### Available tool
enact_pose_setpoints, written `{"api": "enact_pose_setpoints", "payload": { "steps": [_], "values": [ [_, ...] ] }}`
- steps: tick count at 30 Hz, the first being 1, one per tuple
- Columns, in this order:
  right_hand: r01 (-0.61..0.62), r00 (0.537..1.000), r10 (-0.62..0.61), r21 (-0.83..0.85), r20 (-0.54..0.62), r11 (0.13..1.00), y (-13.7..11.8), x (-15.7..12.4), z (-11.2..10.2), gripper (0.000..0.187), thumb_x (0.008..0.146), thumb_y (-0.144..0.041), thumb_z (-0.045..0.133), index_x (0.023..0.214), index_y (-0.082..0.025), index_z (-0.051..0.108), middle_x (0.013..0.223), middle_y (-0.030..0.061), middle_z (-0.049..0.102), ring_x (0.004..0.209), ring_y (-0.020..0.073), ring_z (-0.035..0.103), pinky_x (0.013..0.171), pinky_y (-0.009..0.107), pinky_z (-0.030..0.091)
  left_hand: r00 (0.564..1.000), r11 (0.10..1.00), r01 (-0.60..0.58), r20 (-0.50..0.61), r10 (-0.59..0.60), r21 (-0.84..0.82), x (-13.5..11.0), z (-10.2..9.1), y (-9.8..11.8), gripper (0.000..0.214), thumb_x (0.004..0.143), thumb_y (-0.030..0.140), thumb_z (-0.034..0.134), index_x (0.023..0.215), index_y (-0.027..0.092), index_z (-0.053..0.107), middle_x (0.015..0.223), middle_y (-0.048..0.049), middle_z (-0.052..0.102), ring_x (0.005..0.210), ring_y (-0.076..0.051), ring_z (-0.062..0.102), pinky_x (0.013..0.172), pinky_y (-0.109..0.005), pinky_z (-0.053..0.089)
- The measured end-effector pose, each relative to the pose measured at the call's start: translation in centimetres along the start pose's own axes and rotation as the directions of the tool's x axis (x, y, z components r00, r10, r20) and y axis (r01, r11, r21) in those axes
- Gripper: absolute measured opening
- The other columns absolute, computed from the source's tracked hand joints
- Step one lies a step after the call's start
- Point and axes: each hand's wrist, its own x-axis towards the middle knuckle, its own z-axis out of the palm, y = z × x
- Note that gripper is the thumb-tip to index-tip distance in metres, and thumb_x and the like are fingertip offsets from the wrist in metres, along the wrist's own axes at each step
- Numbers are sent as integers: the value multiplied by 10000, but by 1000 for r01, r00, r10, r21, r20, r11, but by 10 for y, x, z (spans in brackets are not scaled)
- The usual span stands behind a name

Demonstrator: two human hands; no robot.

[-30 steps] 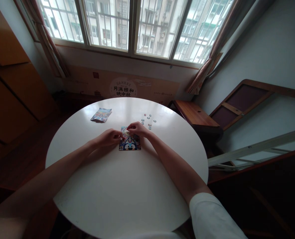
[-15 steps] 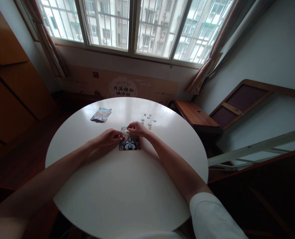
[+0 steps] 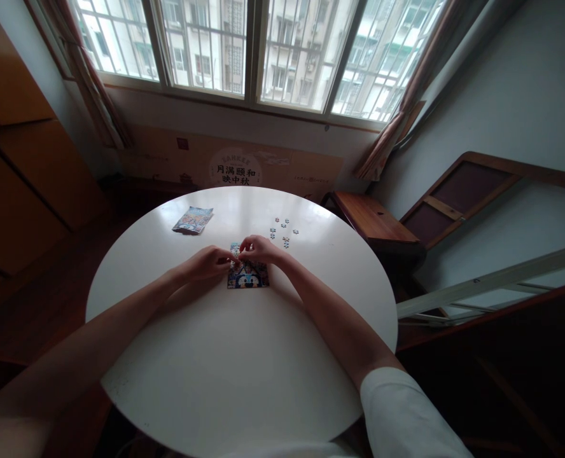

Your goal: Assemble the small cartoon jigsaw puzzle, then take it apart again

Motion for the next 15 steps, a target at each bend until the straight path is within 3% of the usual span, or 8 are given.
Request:
{"api": "enact_pose_setpoints", "payload": {
  "steps": [8, 15],
  "values": [
    [23, 1000, -17, 260, -23, 965, 16, 7, 6, 218, 707, -164, 688, 918, -109, 675, 785, 34, 663, 682, 105, 582, 615, 211, 423, 1000, 1000, -26, 5, 26, 7, 1, 1, -3, 329, 818, 278, 488, 986, 148, 739, 533, 29, 558, 479, -60, 330, 512, -173, 276],
    [18, 1000, -18, 73, 1, 997, 4, 0, -1, 202, 702, -289, 734, 851, -154, 717, 757, 15, 657, 707, 114, 569, 661, 233, 385, 993, 982, 70, -103, -52, 178, 0, -1, -5, 355, 787, 229, 483, 1031, 167, 733, 482, 38, 490, 467, -62, 324, 506, -195, 239]
  ]
}}
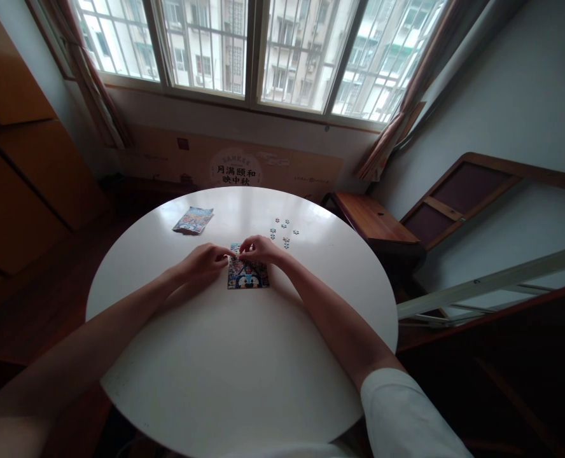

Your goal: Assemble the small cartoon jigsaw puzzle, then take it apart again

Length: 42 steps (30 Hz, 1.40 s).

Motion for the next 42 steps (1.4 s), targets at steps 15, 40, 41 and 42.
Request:
{"api": "enact_pose_setpoints", "payload": {
  "steps": [15, 40, 41, 42],
  "values": [
    [3, 1000, -4, 68, 12, 998, 8, 6, 5, 258, 681, -259, 754, 896, -135, 685, 810, 29, 667, 735, 112, 578, 652, 220, 399, 997, 998, 52, 47, -53, 23, 0, -2, 0, 359, 795, 295, 492, 1036, 186, 734, 478, 26, 514, 473, -78, 347, 510, -201, 237],
    [7, 985, -33, 151, 172, 988, 27, 0, -31, 129, 685, -176, 704, 795, -125, 747, 735, 58, 713, 674, 143, 632, 623, 240, 467, 997, 999, 39, 68, -37, -21, -1, -4, 1, 382, 796, 312, 474, 1038, 162, 728, 511, 21, 530, 470, -78, 336, 505, -210, 228],
    [7, 986, -31, 141, 166, 990, 26, 0, -31, 125, 685, -179, 705, 789, -126, 748, 731, 56, 712, 671, 142, 629, 619, 237, 464, 997, 999, 39, 64, -38, -22, -1, -4, 1, 380, 795, 313, 476, 1036, 166, 729, 511, 23, 528, 470, -78, 336, 503, -210, 227],
    [9, 987, -31, 133, 160, 991, 26, 0, -31, 124, 684, -181, 706, 786, -126, 749, 731, 55, 711, 671, 142, 626, 618, 236, 461, 997, 999, 39, 61, -38, -23, -1, -4, 1, 378, 793, 314, 478, 1035, 169, 730, 512, 23, 528, 471, -78, 337, 502, -209, 227]
  ]
}}
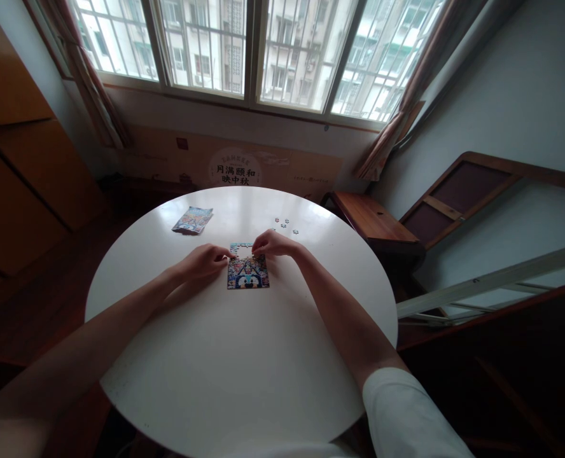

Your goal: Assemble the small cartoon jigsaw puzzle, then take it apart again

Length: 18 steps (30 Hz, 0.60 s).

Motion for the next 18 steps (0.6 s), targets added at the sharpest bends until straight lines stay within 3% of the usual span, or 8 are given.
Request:
{"api": "enact_pose_setpoints", "payload": {
  "steps": [11, 18],
  "values": [
    [-4, 1000, 4, -125, -1, 992, -7, -1, 1, 130, 678, -194, 718, 791, -137, 748, 733, 44, 685, 665, 127, 578, 579, 222, 401, 1000, 1000, 5, -5, -5, -3, 0, -1, 1, 377, 781, 307, 485, 1025, 164, 733, 499, 26, 509, 465, -78, 344, 486, -200, 225],
    [-8, 998, 0, -122, -67, 993, -2, -1, -2, 200, 734, -188, 668, 912, -122, 729, 828, 72, 673, 673, 116, 568, 589, 223, 418, 1000, 1000, 3, -4, -3, -2, 1, 0, 1, 369, 787, 305, 488, 1027, 169, 732, 513, 22, 523, 468, -77, 355, 487, -196, 229]
  ]
}}
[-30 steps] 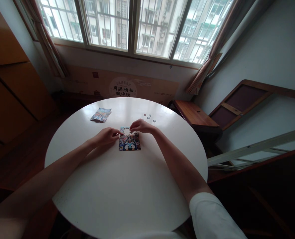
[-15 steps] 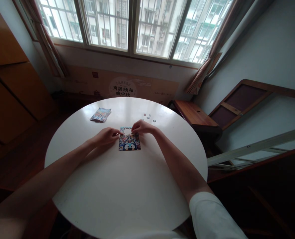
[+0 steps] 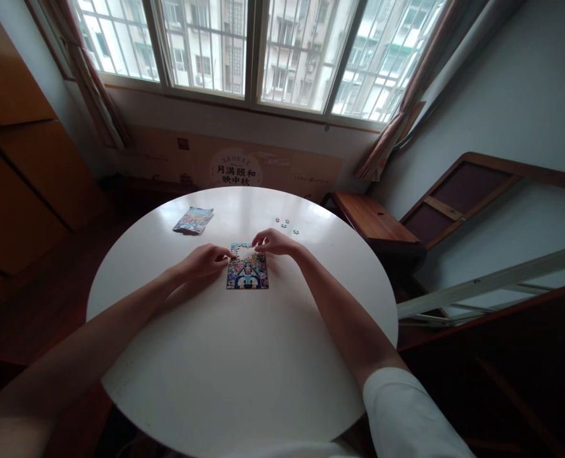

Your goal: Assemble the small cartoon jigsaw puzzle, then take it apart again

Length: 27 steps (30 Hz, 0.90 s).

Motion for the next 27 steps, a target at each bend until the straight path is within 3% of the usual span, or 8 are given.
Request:
{"api": "enact_pose_setpoints", "payload": {
  "steps": [5, 13, 27],
  "values": [
    [-12, 999, 12, 6, -29, 1000, 6, 0, -2, 153, 704, -168, 686, 844, -126, 731, 751, 49, 658, 673, 120, 564, 598, 222, 411, 1000, 1000, -6, -12, 6, 2, 0, 3, -4, 368, 783, 308, 491, 1017, 162, 735, 481, 26, 499, 456, -80, 339, 476, -201, 220],
    [-35, 998, 36, -28, 42, 999, -2, -3, -1, 126, 688, -216, 703, 769, -126, 738, 704, 36, 642, 614, 107, 529, 550, 223, 364, 1000, 1000, -13, 1, 13, 3, 0, 2, -5, 379, 791, 308, 474, 1025, 157, 731, 533, 9, 553, 476, -79, 358, 492, -196, 233],
    [-33, 997, 35, -22, 73, 999, -1, -3, 0, 135, 678, -228, 710, 766, -127, 733, 690, 29, 632, 614, 105, 520, 559, 230, 361, 1000, 1000, 11, 14, -12, 17, -1, -1, 0, 382, 788, 309, 475, 1030, 163, 731, 511, 21, 527, 468, -79, 335, 503, -204, 230]
  ]
}}
